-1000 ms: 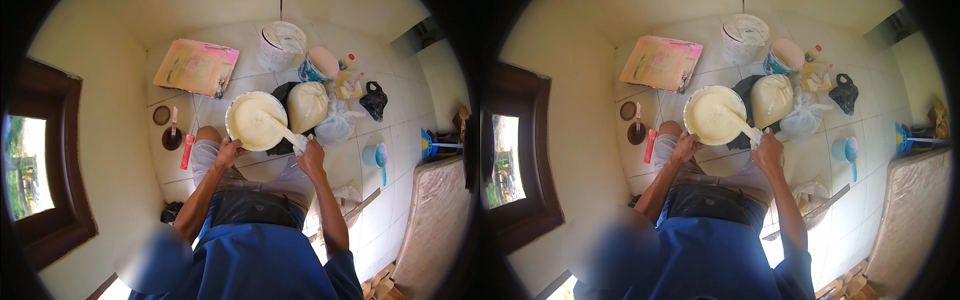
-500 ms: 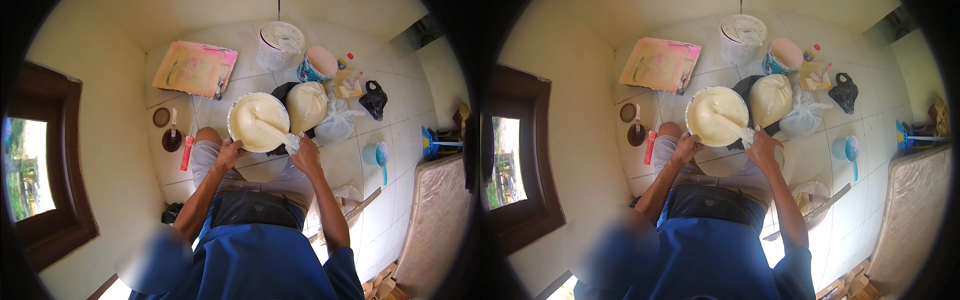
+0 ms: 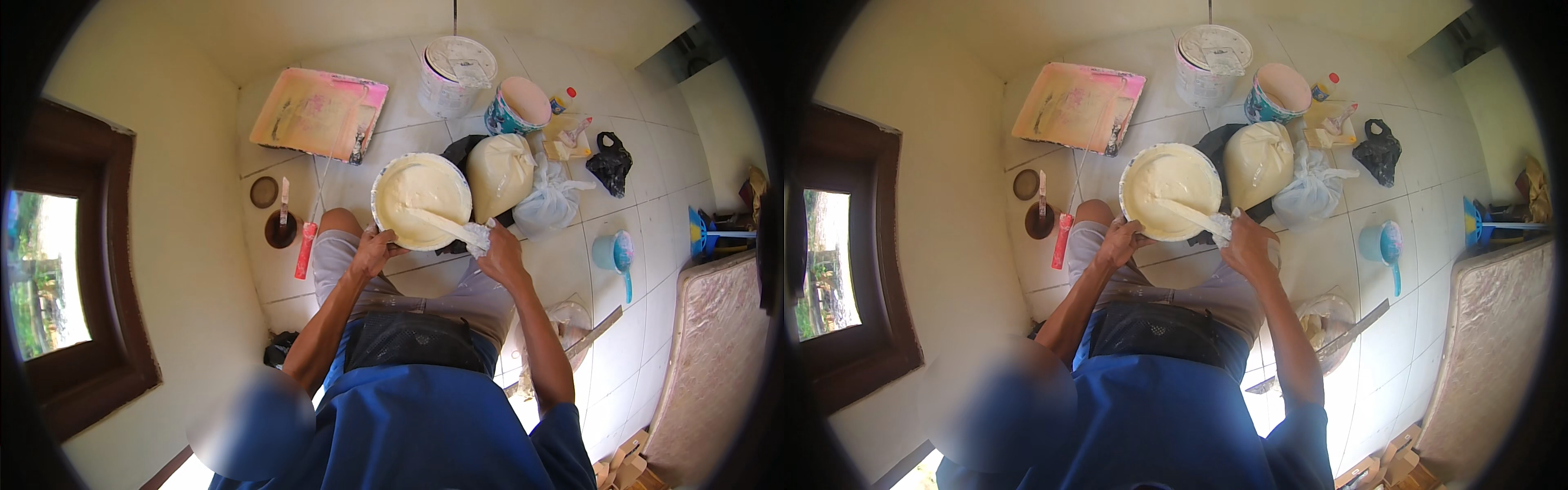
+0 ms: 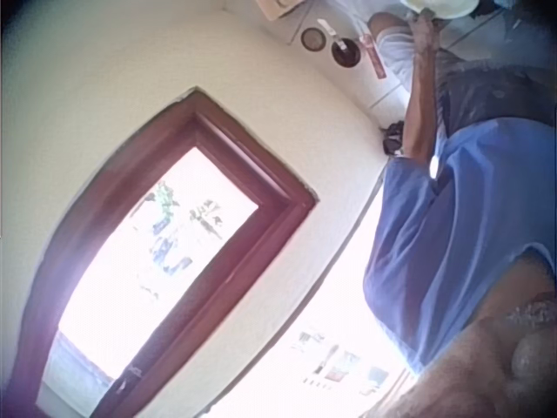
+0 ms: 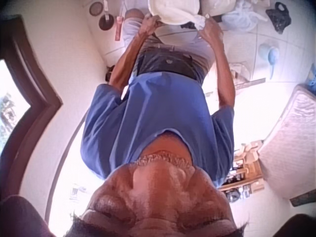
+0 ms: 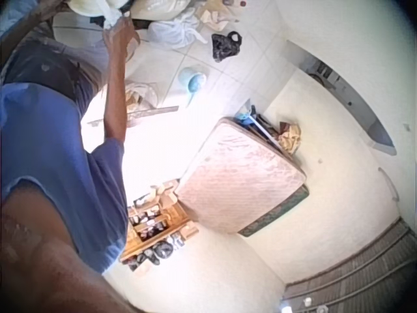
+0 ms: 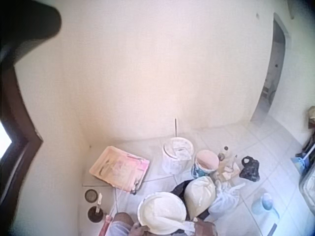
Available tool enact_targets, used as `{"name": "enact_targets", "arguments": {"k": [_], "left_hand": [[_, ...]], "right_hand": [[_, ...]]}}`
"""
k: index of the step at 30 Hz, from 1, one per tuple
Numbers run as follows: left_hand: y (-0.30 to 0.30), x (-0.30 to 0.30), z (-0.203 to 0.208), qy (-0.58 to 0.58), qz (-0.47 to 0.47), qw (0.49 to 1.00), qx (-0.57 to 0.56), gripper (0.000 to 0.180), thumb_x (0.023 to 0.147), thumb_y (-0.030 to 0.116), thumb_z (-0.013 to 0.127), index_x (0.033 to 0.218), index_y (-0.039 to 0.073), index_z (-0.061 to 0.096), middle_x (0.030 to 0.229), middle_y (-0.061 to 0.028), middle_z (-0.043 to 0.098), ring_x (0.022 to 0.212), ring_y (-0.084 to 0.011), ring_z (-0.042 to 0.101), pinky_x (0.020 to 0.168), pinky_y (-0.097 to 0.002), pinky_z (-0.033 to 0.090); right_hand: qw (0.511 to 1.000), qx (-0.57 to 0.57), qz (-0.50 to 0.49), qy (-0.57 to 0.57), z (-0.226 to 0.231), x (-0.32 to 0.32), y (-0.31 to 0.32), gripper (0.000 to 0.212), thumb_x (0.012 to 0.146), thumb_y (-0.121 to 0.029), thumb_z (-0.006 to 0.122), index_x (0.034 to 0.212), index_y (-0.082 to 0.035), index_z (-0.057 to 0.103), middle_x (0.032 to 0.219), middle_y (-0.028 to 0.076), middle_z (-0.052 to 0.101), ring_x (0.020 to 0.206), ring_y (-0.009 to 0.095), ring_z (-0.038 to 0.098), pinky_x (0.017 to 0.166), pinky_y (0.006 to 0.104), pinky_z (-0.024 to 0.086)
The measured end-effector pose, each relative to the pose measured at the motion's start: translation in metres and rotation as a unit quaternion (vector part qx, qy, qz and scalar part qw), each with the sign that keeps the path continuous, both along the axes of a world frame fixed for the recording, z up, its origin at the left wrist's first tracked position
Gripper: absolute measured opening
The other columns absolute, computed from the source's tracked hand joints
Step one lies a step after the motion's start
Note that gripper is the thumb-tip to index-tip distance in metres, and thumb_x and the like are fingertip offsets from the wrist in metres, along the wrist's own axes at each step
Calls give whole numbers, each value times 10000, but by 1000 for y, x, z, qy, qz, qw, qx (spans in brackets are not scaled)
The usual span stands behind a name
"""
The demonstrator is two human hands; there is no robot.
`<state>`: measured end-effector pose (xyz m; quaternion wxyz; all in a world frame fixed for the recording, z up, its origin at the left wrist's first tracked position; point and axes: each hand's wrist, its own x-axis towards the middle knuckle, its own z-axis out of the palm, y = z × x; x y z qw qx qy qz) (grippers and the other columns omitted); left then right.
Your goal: The person prepares a white mixture by stirring a thick substance in a bucket and then adding a white liquid from a large plastic bag.
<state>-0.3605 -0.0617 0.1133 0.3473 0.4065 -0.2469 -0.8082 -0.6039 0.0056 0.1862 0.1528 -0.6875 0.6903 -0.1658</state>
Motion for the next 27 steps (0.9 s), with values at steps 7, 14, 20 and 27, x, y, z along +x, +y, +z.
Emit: {"name": "enact_targets", "arguments": {"k": [7,14,20,27], "left_hand": [[1,6,-4,17,-11,1000,-1,429,792,-14,454,1203,58,357,1059,-113,557,872,-220,609,645,-317,554],[-3,4,-3,20,10,1000,15,436,784,-18,455,1202,55,359,1035,-117,567,846,-224,616,638,-313,557],[-1,7,-4,12,19,1000,13,406,783,-10,457,1180,34,383,1037,-126,570,830,-226,621,627,-318,557],[-1,4,0,12,17,1000,13,384,790,-5,451,1168,29,396,1018,-119,582,826,-214,622,620,-305,555]], "right_hand": [[998,2,-65,-23,18,-3,-12,249,655,-78,609,896,-16,619,881,209,562,815,360,556,725,416,454],[1000,12,7,-22,0,2,-2,236,658,-108,609,875,-18,619,871,196,561,798,356,558,723,418,452],[999,-13,-29,-31,18,-13,0,224,673,-110,611,892,-69,631,880,158,572,791,338,566,704,410,459],[1000,-4,9,27,2,8,0,236,659,-107,611,885,-38,622,898,207,554,793,353,565,711,419,465]]}}
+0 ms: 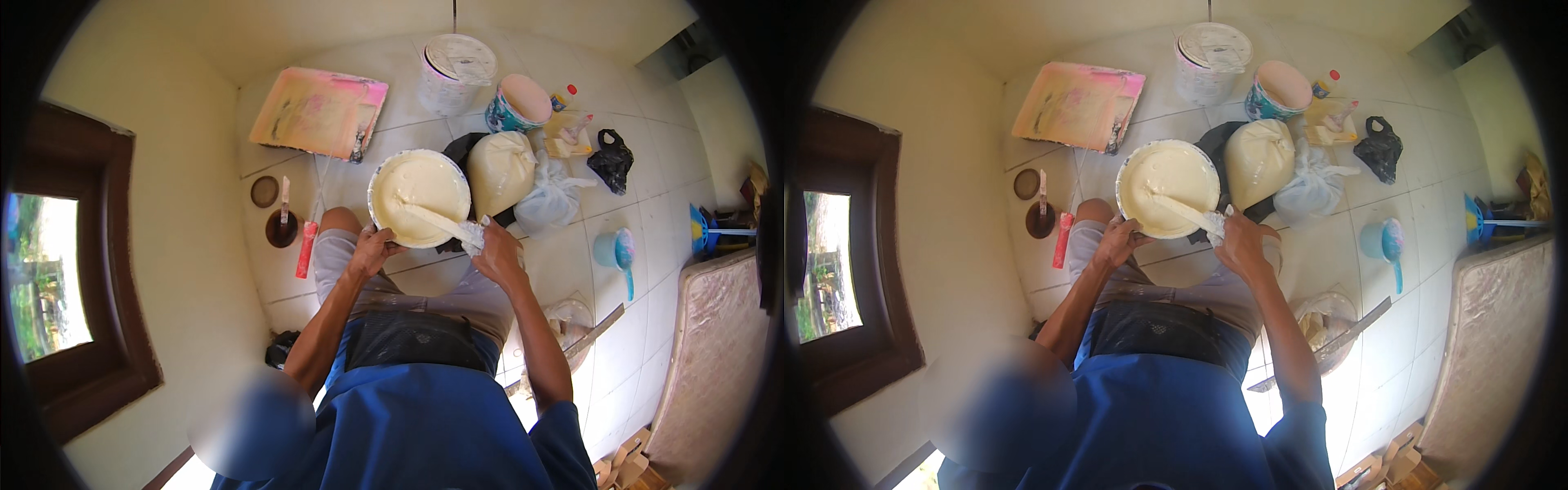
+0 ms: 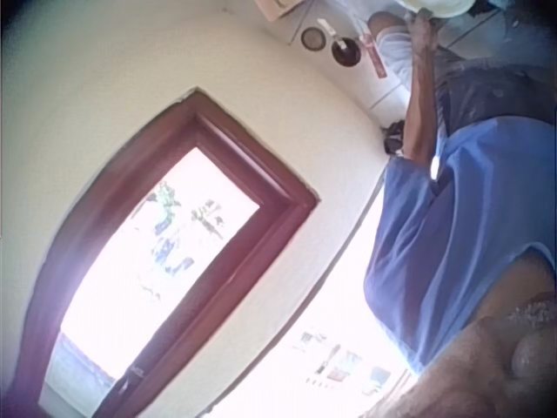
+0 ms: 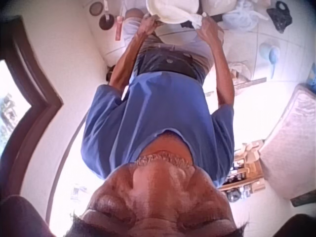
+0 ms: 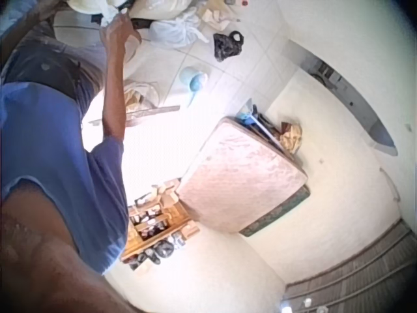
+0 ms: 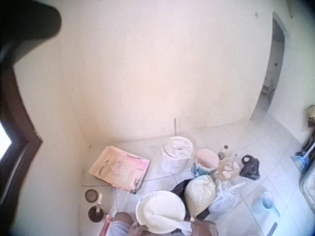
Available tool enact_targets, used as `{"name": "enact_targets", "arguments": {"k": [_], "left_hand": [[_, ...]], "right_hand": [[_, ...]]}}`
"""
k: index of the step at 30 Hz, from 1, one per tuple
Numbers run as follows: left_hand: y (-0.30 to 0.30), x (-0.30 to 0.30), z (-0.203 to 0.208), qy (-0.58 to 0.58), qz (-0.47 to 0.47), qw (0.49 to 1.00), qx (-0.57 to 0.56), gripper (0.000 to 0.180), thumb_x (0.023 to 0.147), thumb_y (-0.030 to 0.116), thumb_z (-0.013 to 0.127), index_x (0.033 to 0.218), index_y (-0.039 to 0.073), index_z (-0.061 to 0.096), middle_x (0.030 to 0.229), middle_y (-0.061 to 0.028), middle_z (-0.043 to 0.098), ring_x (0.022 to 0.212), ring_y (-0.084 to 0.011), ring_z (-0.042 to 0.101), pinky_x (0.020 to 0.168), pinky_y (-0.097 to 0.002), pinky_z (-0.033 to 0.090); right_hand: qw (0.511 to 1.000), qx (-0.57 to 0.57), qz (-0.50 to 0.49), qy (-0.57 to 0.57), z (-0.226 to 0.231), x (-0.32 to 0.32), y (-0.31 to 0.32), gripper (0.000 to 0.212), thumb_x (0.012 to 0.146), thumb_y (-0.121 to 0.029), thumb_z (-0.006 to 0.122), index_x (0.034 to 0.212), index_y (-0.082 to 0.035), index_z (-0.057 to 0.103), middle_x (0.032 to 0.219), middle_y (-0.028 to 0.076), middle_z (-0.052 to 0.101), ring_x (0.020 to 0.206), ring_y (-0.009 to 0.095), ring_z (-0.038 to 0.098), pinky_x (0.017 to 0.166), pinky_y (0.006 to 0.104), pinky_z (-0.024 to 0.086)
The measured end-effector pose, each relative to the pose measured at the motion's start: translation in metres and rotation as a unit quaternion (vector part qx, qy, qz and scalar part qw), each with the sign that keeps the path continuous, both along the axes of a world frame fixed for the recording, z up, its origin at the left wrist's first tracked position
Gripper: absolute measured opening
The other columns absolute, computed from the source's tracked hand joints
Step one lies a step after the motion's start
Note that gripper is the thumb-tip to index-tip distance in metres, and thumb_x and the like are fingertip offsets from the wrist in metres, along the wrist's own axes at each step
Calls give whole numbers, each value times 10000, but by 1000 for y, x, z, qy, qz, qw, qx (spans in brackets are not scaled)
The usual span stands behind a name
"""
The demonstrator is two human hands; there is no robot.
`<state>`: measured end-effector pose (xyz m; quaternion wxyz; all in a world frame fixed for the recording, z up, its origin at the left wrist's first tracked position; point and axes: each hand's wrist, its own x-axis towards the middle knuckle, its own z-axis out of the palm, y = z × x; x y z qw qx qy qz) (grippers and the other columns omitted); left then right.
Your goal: The person prepares a white mixture by stirring a thick substance in a bucket and then adding a white liquid from a large plastic bag.
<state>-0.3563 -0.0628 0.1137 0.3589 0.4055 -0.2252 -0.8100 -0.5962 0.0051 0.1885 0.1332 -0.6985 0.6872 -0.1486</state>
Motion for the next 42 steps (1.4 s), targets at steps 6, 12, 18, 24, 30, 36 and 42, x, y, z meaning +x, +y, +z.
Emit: {"name": "enact_targets", "arguments": {"k": [6,12,18,24,30,36,42], "left_hand": [[3,6,0,9,3,1000,-2,379,794,0,446,1169,25,398,1019,-126,580,837,-216,620,628,-307,556],[0,1,0,10,-14,1000,-6,479,783,-28,430,1246,34,328,1113,-133,533,916,-236,600,692,-346,556],[-1,5,-3,14,-17,1000,1,475,785,-27,430,1244,40,328,1112,-129,531,925,-236,596,699,-344,556],[0,4,5,-9,9,1000,5,440,782,-17,433,1213,28,356,1066,-135,550,888,-234,606,678,-336,556],[2,7,-4,9,-15,1000,-18,442,784,-12,420,1219,22,350,1086,-146,536,905,-244,599,696,-337,550],[3,12,0,1,-15,1000,-12,492,783,-19,408,1263,34,309,1150,-138,506,953,-247,583,730,-353,542],[7,4,0,11,6,1000,-13,436,797,-14,429,1220,30,336,1048,-132,559,869,-237,611,666,-334,558]], "right_hand": [[999,28,-31,-16,18,-14,1,245,652,-104,618,889,-39,629,921,186,556,805,336,571,703,407,472],[998,-18,16,60,1,-8,10,246,646,-82,600,887,-46,630,902,182,568,789,321,580,677,403,476],[999,21,-46,-1,14,-12,4,308,621,-56,592,927,-46,618,924,186,561,786,327,581,684,394,482],[999,45,-25,0,22,-3,8,275,647,-76,594,919,-44,627,914,173,561,755,331,577,674,411,475],[998,-33,-46,18,-1,-8,-5,231,615,-61,629,843,-23,623,907,179,567,781,333,577,683,408,473],[998,56,-18,19,20,0,6,261,641,-70,616,899,-30,623,939,170,565,813,324,578,700,405,475],[999,-45,-25,15,-7,-13,-4,249,617,-82,634,844,13,597,923,194,563,797,354,574,692,423,472]]}}
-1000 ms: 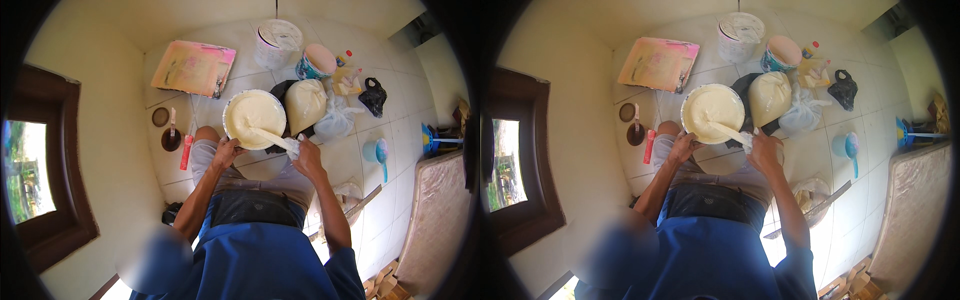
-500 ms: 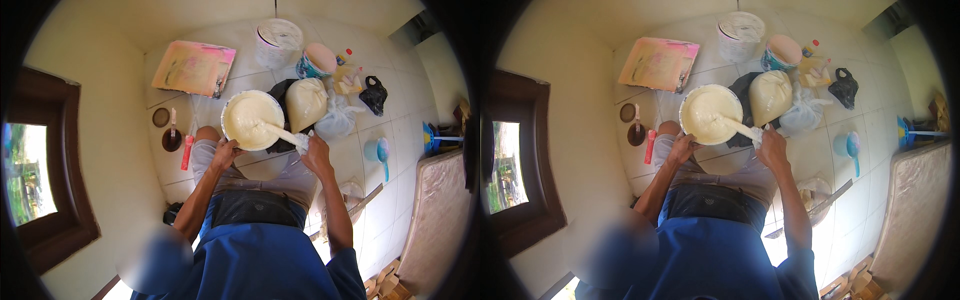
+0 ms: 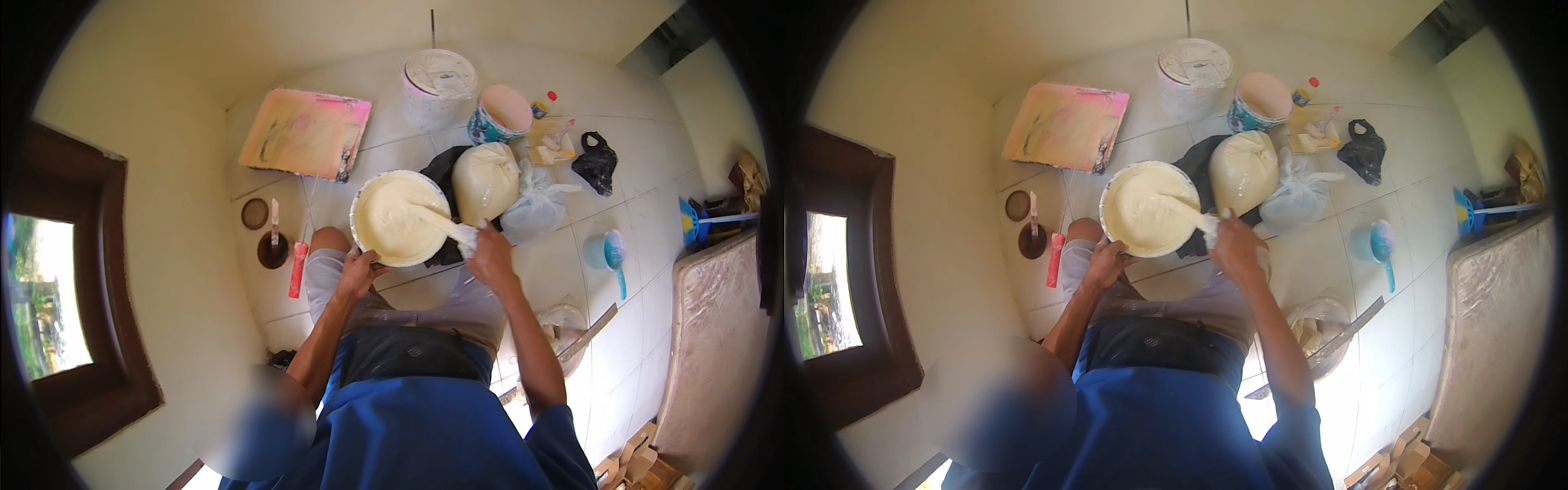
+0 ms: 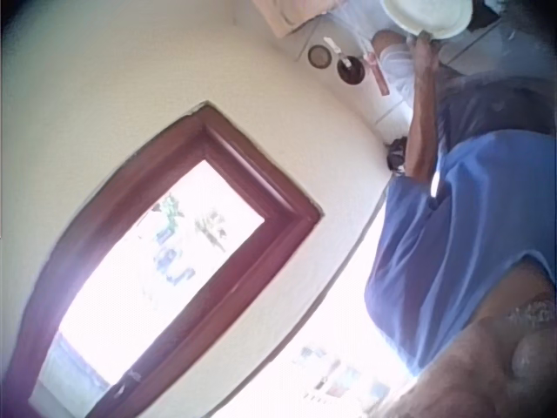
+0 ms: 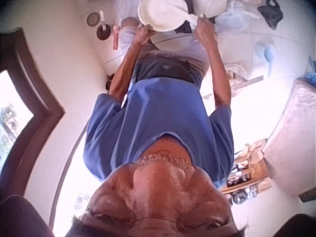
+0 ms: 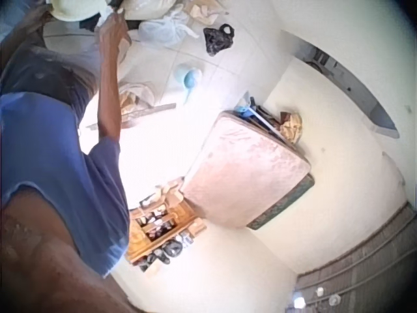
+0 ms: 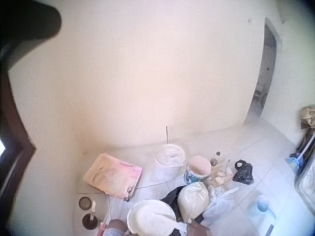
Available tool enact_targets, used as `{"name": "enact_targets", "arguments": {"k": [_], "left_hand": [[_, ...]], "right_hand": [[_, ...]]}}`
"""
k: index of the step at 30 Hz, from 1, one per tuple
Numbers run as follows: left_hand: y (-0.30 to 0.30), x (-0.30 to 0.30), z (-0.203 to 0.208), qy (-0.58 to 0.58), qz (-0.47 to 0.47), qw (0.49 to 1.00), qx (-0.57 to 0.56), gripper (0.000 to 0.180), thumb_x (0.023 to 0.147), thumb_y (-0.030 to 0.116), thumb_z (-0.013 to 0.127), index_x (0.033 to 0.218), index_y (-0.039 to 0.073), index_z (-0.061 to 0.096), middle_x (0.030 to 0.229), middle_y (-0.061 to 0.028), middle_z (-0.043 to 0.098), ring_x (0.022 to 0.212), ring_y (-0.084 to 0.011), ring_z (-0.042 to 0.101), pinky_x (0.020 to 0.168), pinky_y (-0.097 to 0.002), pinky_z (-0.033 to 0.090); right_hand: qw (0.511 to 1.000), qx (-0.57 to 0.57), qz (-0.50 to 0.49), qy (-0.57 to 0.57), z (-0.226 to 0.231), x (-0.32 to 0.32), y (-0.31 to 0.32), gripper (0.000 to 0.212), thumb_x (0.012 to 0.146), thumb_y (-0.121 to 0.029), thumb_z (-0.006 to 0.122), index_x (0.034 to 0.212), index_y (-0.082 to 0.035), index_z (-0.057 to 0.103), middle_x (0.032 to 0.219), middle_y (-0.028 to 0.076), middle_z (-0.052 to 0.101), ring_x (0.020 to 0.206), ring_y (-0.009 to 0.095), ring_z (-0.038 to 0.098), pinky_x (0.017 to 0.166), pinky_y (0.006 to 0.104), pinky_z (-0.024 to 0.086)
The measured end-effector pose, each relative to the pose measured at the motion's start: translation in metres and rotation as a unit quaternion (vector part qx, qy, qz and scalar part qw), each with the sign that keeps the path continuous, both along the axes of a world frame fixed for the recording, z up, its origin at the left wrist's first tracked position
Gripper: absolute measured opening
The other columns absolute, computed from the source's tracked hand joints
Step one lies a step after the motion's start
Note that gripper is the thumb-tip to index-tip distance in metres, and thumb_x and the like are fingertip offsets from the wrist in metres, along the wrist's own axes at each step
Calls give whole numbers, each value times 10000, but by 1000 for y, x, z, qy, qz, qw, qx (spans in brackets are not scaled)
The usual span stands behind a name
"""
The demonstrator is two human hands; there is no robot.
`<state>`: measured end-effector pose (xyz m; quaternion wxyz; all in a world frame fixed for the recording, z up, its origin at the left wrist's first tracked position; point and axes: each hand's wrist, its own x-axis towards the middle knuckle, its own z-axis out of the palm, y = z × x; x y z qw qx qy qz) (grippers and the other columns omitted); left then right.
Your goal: The person prepares a white mixture by stirring a thick substance in a bucket and then adding a white liquid from a large plastic bag.
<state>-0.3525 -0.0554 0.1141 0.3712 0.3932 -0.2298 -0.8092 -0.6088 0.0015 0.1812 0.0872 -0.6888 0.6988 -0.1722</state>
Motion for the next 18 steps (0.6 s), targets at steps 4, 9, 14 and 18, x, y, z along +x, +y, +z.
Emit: {"name": "enact_targets", "arguments": {"k": [4,9,14,18], "left_hand": [[-1,5,-2,-2,9,1000,1,431,800,-6,437,1217,51,345,1053,-120,553,871,-226,608,667,-335,557],[-3,3,-3,-21,4,1000,8,450,786,-10,438,1220,69,348,1059,-110,550,853,-222,610,635,-327,562],[-5,5,-7,-18,-3,1000,5,452,789,-13,430,1225,74,351,1046,-110,559,853,-236,615,655,-342,561],[-4,9,13,-32,-1,999,2,445,803,-8,414,1236,67,345,1079,-120,551,896,-244,607,714,-364,548]], "right_hand": [[991,129,40,-2,27,21,-2,349,637,-60,560,984,-62,595,990,195,565,848,344,565,735,412,469],[998,68,-10,11,27,-8,5,225,588,-65,627,784,44,600,917,222,548,775,343,589,688,419,482],[998,55,12,-2,27,13,-10,211,630,-85,610,815,16,598,1013,244,548,773,368,574,699,426,478],[999,22,23,3,39,10,0,210,619,-71,604,808,20,594,945,239,568,771,364,578,716,428,476]]}}
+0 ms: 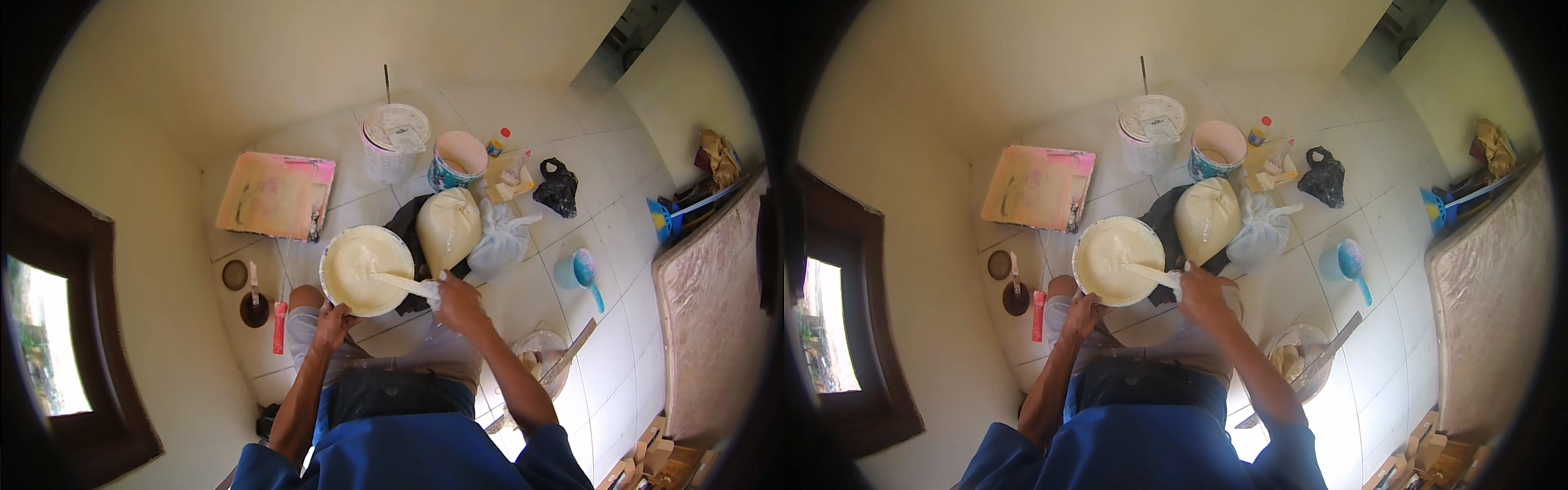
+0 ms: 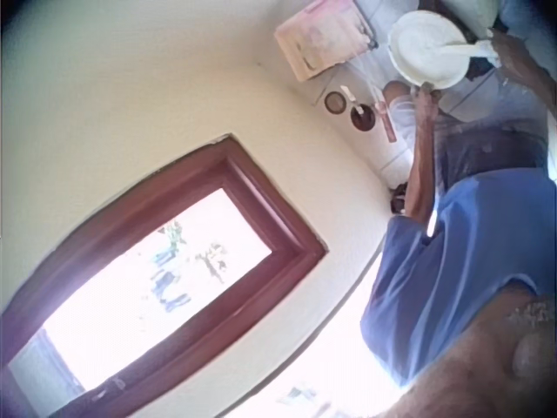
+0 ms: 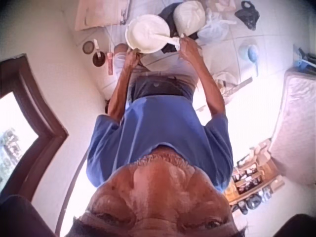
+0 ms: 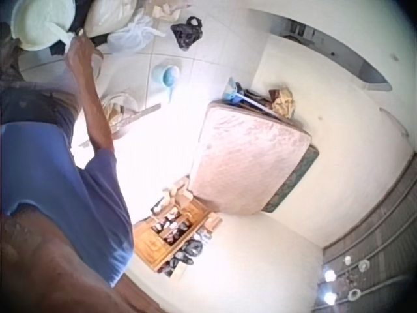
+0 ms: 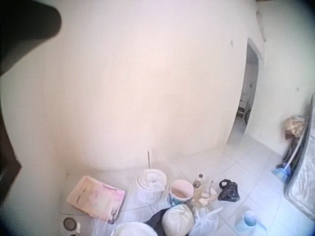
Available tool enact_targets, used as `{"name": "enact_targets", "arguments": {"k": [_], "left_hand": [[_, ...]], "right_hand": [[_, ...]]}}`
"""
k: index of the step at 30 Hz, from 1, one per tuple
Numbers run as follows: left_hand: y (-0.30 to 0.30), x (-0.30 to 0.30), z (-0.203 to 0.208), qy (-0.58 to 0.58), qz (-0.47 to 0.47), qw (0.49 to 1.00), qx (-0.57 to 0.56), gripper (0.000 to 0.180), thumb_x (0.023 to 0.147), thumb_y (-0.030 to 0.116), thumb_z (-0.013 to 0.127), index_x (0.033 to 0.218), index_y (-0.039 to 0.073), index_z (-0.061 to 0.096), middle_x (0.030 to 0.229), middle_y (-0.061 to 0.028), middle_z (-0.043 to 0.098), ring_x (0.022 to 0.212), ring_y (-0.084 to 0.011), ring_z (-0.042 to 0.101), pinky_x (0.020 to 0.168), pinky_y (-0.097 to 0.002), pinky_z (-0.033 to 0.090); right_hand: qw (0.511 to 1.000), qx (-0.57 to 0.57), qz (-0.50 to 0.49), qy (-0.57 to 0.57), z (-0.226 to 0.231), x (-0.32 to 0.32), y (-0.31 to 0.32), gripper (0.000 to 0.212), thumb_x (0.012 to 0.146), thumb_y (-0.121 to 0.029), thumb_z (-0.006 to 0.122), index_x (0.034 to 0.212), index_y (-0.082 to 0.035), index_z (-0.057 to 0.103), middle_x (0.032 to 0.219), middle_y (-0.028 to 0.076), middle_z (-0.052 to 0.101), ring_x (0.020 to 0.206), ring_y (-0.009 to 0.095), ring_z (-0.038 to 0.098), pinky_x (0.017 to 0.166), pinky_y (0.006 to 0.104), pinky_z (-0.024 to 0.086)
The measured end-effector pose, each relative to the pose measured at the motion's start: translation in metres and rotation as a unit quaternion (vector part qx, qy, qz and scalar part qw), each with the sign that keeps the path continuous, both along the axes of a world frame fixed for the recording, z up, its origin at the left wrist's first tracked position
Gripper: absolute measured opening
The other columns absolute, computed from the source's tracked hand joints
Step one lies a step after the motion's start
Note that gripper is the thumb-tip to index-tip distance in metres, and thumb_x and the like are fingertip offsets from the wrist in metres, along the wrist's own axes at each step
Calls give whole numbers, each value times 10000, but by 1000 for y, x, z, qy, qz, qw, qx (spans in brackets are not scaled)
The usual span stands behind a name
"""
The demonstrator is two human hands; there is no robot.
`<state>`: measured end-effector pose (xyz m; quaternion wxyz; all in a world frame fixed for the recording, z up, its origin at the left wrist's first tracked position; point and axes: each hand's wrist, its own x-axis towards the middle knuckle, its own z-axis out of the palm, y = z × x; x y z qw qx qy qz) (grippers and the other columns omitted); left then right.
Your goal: The person prepares a white mixture by stirring a thick substance in a bucket and then adding a white liquid from a large plastic bag.
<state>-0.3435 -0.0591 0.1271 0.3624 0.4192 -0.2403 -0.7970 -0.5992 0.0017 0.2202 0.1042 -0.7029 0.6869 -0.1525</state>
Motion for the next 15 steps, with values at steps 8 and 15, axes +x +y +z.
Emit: {"name": "enact_targets", "arguments": {"k": [8,15], "left_hand": [[-2,-12,-8,-18,-22,1000,14,418,800,-7,407,1214,33,366,1071,-129,551,904,-239,600,729,-365,537],[-4,-3,-6,23,-1,1000,19,528,797,4,450,1290,101,290,1134,-123,536,910,-257,613,674,-342,550]], "right_hand": [[1000,7,-26,5,-23,-10,-13,155,622,-58,594,762,7,581,908,241,565,779,376,568,705,424,472],[996,76,-16,-46,4,-13,-7,360,647,-48,571,999,-98,632,929,202,550,813,324,589,729,378,481]]}}
